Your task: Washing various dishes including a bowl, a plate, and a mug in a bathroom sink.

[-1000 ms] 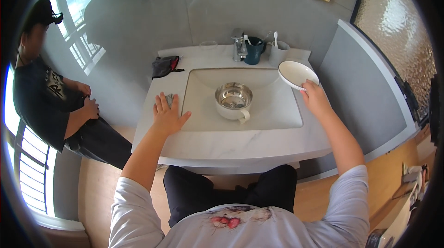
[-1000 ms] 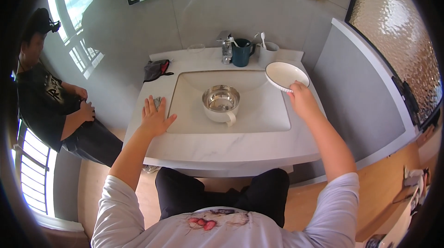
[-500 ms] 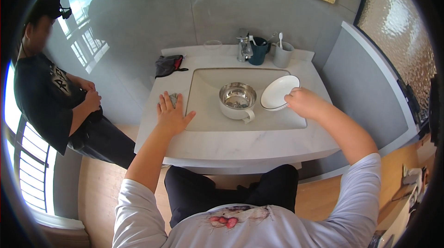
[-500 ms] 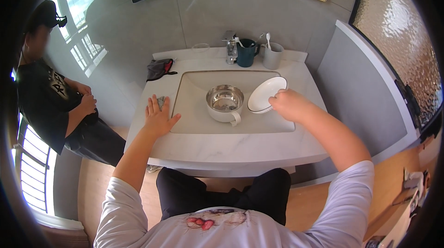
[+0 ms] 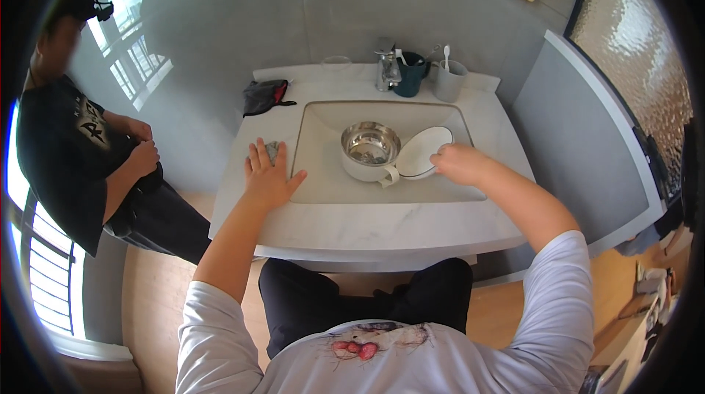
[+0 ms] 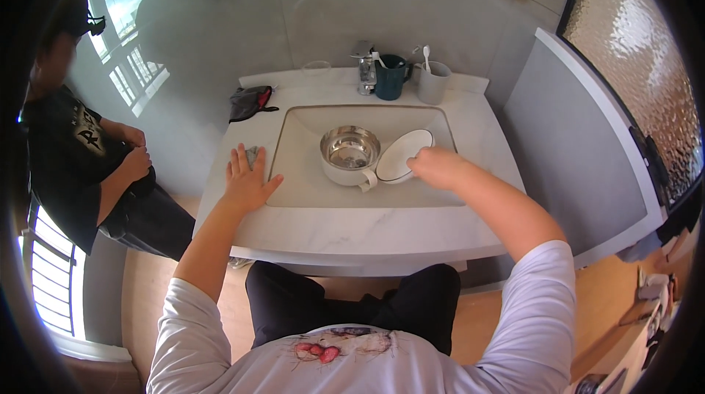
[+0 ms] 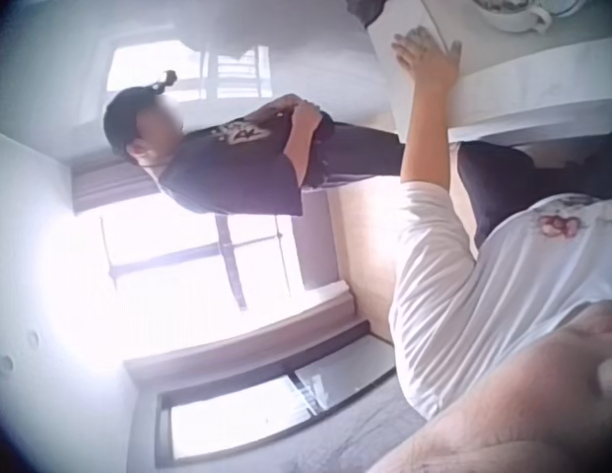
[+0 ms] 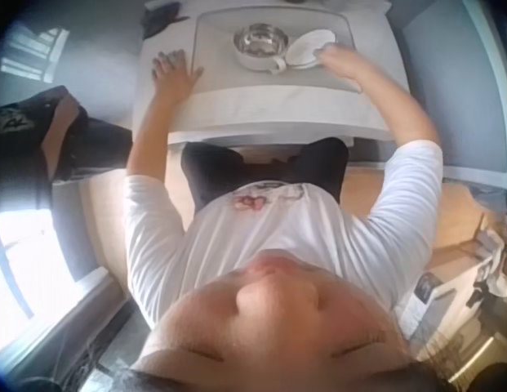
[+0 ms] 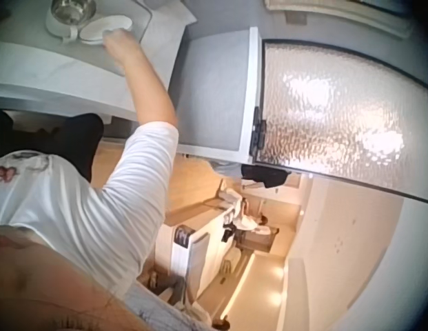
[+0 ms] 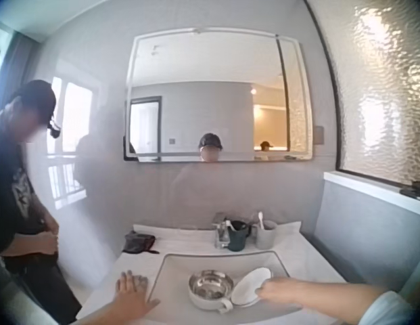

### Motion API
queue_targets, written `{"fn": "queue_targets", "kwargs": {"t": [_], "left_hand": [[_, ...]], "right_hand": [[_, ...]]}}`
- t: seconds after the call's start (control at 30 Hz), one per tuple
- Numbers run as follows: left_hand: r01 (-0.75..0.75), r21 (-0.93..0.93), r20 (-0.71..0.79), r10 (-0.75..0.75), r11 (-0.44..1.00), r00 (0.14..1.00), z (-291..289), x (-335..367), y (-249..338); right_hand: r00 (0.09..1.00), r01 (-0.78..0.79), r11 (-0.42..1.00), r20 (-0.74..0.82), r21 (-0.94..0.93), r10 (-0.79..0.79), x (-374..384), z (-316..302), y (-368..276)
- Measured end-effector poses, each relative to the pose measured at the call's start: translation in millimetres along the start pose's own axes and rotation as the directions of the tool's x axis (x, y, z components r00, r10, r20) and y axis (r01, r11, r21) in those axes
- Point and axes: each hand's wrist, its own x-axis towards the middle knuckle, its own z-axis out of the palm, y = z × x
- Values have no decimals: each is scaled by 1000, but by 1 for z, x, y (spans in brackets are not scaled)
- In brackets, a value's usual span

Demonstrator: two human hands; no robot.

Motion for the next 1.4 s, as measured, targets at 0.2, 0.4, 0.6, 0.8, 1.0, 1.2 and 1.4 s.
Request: {"fn": "queue_targets", "kwargs": {"t": [0.2,0.4,0.6,0.8,1.0,1.2,1.4], "left_hand": [[12,1,26,-12,1000,1000,2,-1,0],[6,4,2,-6,1000,1000,2,-3,0],[-6,10,-1,6,1000,1000,-1,-3,3],[3,27,-1,-3,1000,1000,3,-1,1],[-6,39,-8,6,999,1000,4,0,1],[3,36,-1,-3,999,1000,1,-2,2],[15,12,14,-15,1000,1000,-2,-2,3]], "right_hand": [[1000,8,1000,-11,25,-8,19,22,0],[1000,1,1000,6,-1,-1,34,44,-2],[995,45,998,-86,-38,-48,39,61,6],[1000,7,1000,-11,8,-7,43,67,3],[989,-39,999,147,28,35,43,77,9],[991,-55,996,124,71,46,43,81,11],[988,-97,987,129,129,81,45,76,7]]}}
